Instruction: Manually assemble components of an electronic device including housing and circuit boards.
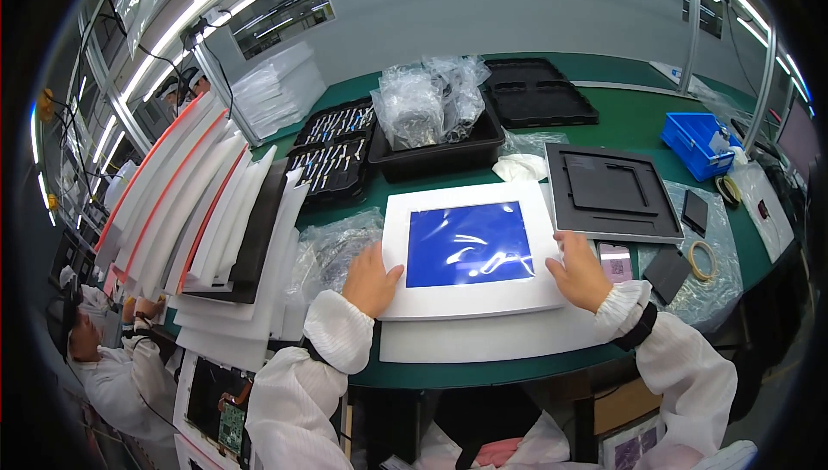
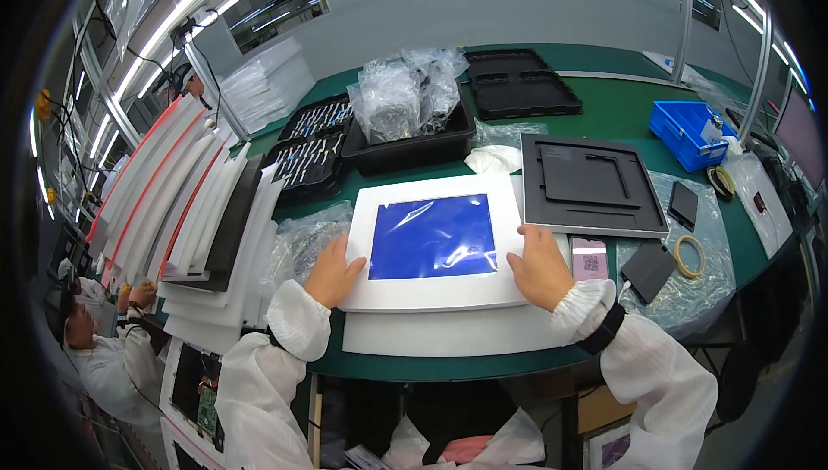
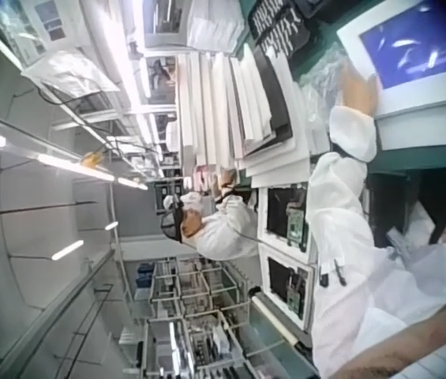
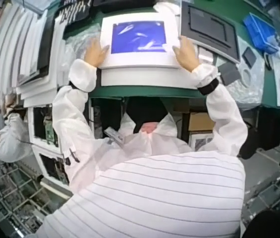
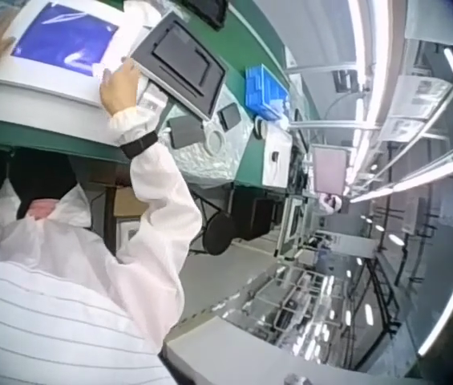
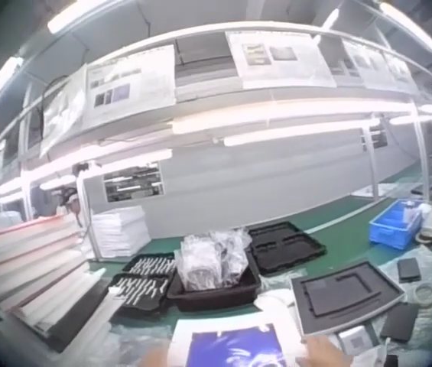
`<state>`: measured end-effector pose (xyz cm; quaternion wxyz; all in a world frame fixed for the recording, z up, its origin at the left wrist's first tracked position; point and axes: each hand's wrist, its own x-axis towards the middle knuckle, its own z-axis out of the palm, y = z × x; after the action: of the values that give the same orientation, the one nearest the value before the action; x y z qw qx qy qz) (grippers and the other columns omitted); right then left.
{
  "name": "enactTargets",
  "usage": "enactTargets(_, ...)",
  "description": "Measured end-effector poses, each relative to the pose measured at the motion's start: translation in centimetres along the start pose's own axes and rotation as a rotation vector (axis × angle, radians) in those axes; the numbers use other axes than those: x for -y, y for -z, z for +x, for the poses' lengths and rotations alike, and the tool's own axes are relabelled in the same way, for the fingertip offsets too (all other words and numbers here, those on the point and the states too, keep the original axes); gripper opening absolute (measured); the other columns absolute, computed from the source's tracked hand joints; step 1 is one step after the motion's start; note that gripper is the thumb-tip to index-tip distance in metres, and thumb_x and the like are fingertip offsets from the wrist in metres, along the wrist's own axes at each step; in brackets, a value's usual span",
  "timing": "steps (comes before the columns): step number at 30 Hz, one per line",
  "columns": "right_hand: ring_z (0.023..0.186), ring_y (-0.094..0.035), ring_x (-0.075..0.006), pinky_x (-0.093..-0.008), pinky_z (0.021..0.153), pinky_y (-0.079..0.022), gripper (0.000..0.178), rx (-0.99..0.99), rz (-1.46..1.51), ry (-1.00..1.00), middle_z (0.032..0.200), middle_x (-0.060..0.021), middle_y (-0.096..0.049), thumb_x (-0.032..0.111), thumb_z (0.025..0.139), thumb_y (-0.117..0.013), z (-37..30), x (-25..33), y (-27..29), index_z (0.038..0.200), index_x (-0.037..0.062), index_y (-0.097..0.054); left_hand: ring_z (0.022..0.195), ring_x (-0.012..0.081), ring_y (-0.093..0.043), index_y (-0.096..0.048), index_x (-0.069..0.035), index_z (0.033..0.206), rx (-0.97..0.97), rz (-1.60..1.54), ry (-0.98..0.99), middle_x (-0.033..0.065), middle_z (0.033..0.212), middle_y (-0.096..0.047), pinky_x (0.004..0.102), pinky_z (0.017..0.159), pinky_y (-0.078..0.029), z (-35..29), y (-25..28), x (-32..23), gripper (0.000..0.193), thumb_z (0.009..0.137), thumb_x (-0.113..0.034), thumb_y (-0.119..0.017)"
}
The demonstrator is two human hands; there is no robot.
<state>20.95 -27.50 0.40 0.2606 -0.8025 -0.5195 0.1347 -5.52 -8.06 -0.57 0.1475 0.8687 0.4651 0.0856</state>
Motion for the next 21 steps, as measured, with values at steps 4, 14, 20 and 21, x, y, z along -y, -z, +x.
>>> enactTargets(4,0.095,-0.056,-0.0381,-0.0374,0.083,-0.045,0.048,0.181,0.242,-0.262,0.108,-0.0316,-0.052,0.022,0.086,-0.052,-0.1,-2.3,-0.3,0.12,-0.0088,-0.037,0.115,0.0409,-0.041,-0.029,0.009,0.129,-0.008,-0.114,-0.028,0.0302,0.124,-0.041,0.0421,0.099,-0.032,-0.5,-2.2,1.8,0.058,0.088,-0.026,-0.05)
enactTargets(14,0.078,-0.06,-0.0237,-0.0321,0.073,-0.046,0.055,0.126,0.363,-0.406,0.087,-0.0185,-0.063,0.042,0.083,-0.055,3.8,-3.9,-2.9,0.097,-0.0115,-0.061,0.127,0.0426,-0.025,-0.023,0.013,0.131,-0.187,-0.264,-0.195,0.0312,0.136,-0.026,0.0414,0.107,-0.018,0.5,-6.7,5.5,0.052,0.093,-0.021,-0.034)
enactTargets(20,0.072,-0.058,-0.0148,-0.0284,0.056,-0.047,0.04,-0.05,0.811,-0.223,0.08,-0.0089,-0.058,0.036,0.082,-0.059,3.6,1.7,0.7,0.097,-0.0005,-0.051,0.131,0.0323,-0.025,-0.022,0.008,0.134,-0.105,-0.542,-0.035,0.0243,0.14,-0.026,0.0332,0.107,-0.018,0.9,-6.7,5.7,0.052,0.096,-0.025,-0.031)
enactTargets(21,0.075,-0.058,-0.0158,-0.0291,0.061,-0.048,0.043,-0.036,0.955,-0.195,0.087,-0.0108,-0.057,0.035,0.083,-0.058,3.6,3.0,1.2,0.103,-0.001,-0.048,0.131,0.0302,-0.026,-0.023,0.006,0.135,-0.095,-0.558,-0.027,0.0218,0.14,-0.027,0.0321,0.107,-0.019,1.3,-6.7,5.8,0.052,0.096,-0.027,-0.03)
